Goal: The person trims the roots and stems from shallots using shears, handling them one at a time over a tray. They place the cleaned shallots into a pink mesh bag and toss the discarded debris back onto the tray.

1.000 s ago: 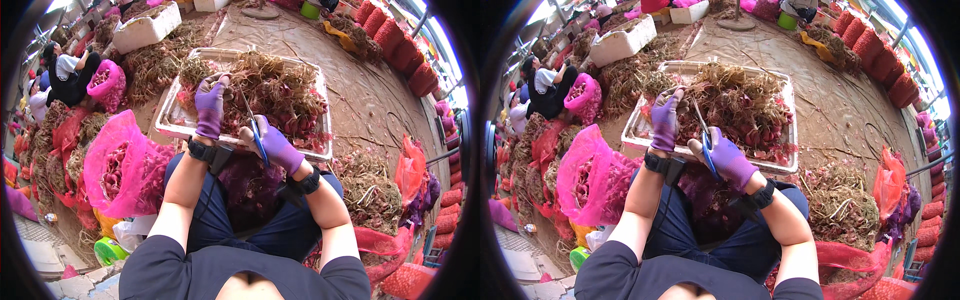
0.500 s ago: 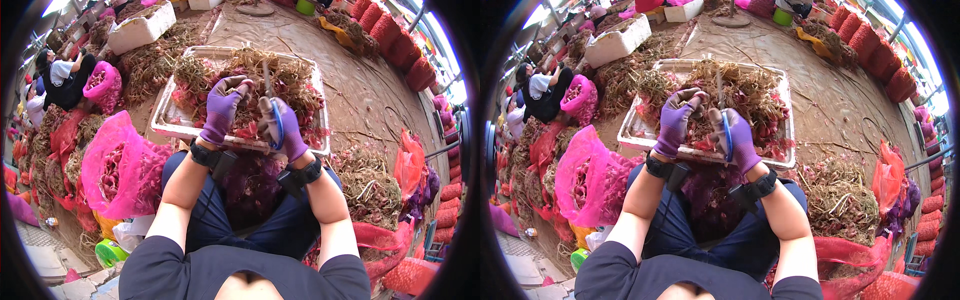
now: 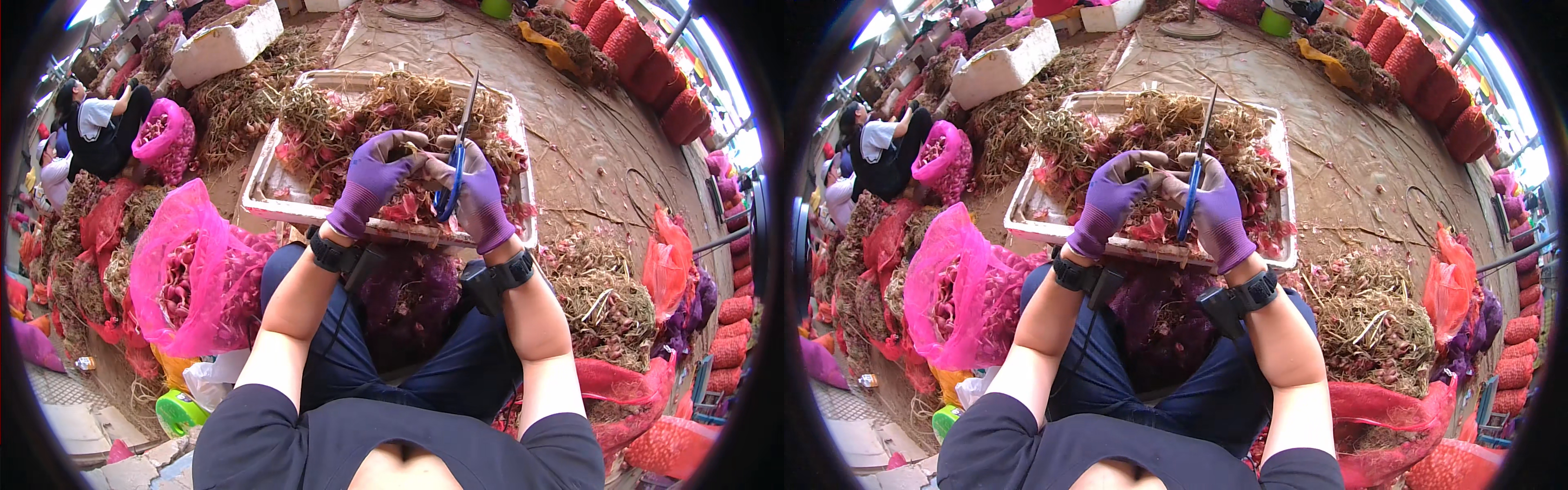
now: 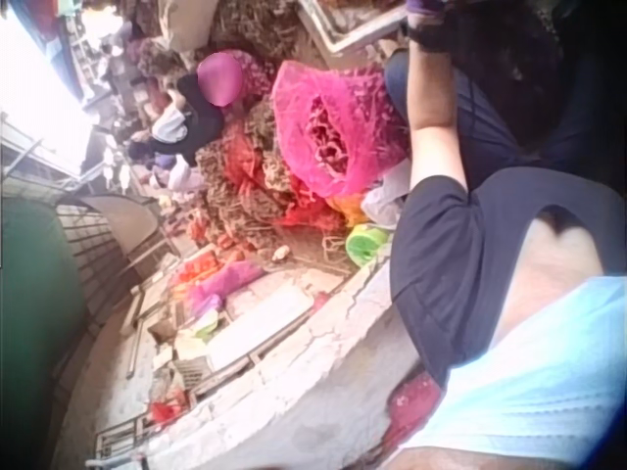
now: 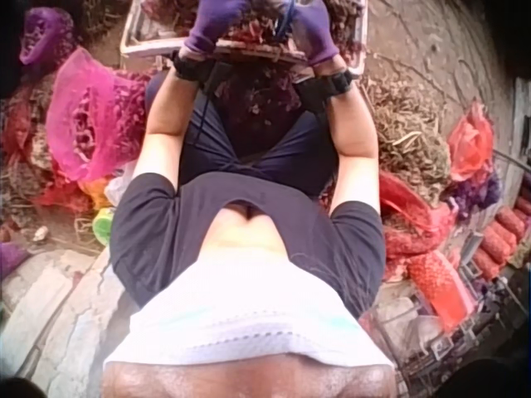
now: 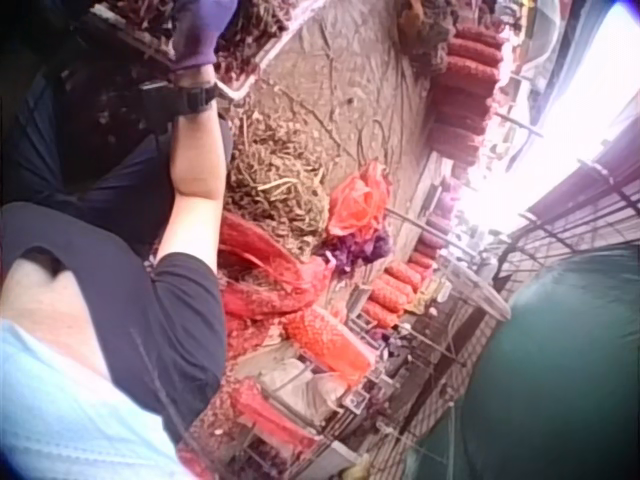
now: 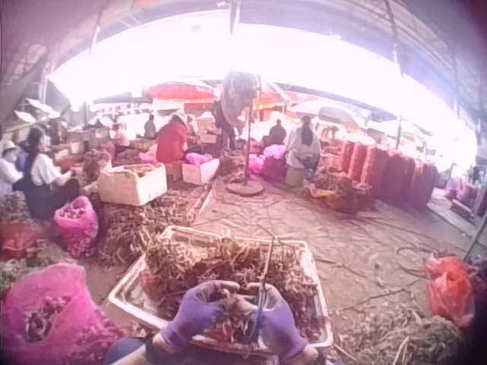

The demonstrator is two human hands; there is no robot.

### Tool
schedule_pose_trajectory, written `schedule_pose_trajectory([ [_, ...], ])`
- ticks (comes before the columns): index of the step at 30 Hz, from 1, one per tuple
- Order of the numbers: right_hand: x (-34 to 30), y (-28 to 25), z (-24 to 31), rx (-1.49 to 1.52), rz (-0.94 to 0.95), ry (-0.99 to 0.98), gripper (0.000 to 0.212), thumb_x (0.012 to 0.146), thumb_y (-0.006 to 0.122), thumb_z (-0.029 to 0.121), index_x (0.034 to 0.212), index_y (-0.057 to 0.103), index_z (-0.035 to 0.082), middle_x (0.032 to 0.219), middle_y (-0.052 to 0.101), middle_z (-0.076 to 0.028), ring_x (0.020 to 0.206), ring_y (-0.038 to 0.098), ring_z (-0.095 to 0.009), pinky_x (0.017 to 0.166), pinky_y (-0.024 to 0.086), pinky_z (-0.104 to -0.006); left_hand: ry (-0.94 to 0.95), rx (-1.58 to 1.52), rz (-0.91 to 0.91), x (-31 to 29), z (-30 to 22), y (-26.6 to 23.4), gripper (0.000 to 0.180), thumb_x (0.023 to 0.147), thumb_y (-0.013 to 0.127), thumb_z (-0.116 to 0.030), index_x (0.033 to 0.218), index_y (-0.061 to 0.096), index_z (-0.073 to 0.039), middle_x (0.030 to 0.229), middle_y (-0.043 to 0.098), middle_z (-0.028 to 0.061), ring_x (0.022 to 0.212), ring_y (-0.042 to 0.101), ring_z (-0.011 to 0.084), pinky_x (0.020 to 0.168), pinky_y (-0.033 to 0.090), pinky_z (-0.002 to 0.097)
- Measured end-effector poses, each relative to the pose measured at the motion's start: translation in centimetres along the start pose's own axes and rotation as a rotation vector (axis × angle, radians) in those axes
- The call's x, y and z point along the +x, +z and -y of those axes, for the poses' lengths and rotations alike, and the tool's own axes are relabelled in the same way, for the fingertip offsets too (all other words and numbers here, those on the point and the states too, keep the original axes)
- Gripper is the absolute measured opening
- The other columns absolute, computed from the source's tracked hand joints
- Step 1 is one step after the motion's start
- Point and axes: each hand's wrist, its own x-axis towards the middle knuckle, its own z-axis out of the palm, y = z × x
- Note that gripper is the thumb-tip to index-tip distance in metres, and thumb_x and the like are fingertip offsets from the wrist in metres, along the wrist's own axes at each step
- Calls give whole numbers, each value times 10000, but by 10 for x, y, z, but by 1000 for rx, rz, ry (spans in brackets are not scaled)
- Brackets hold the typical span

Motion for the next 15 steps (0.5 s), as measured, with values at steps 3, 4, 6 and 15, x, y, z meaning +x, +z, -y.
schedule_pose_trajectory([
  [3, -1, 2, 1, 21, -14, -31, 431, 862, 691, 61, 1215, 449, 10, 950, 620, -85, 797, 645, -146, 712, 575, -293, 19, -15, -57, 3, 4, -4, 264, 915, 617, -47, 1171, 613, 14, 1017, 663, 49, 892, 620, 89, 811, 515, 233],
  [4, -2, 2, 2, 16, -43, -30, 429, 859, 689, 50, 1215, 453, 10, 959, 623, -88, 806, 646, -144, 717, 569, -285, 43, -19, -68, 3, 4, -5, 274, 919, 619, -65, 1180, 608, 16, 1017, 663, 46, 889, 618, 87, 808, 514, 233],
  [6, -2, 1, 1, 11, -73, -30, 428, 855, 687, 38, 1214, 457, 10, 967, 626, -92, 815, 646, -142, 721, 564, -277, 35, -49, -92, 4, 7, -9, 250, 930, 607, -73, 1162, 614, 20, 1006, 664, 40, 877, 614, 80, 794, 510, 225],
  [15, 2, -1, -12, -383, -178, -344, 496, 808, 698, -50, 1233, 460, 44, 1053, 638, -83, 926, 630, -122, 796, 529, -237, -256, -26, 143, 0, -5, -5, 260, 967, 581, -268, 1047, 657, -33, 919, 683, 5, 775, 611, 56, 667, 475, 196],
])
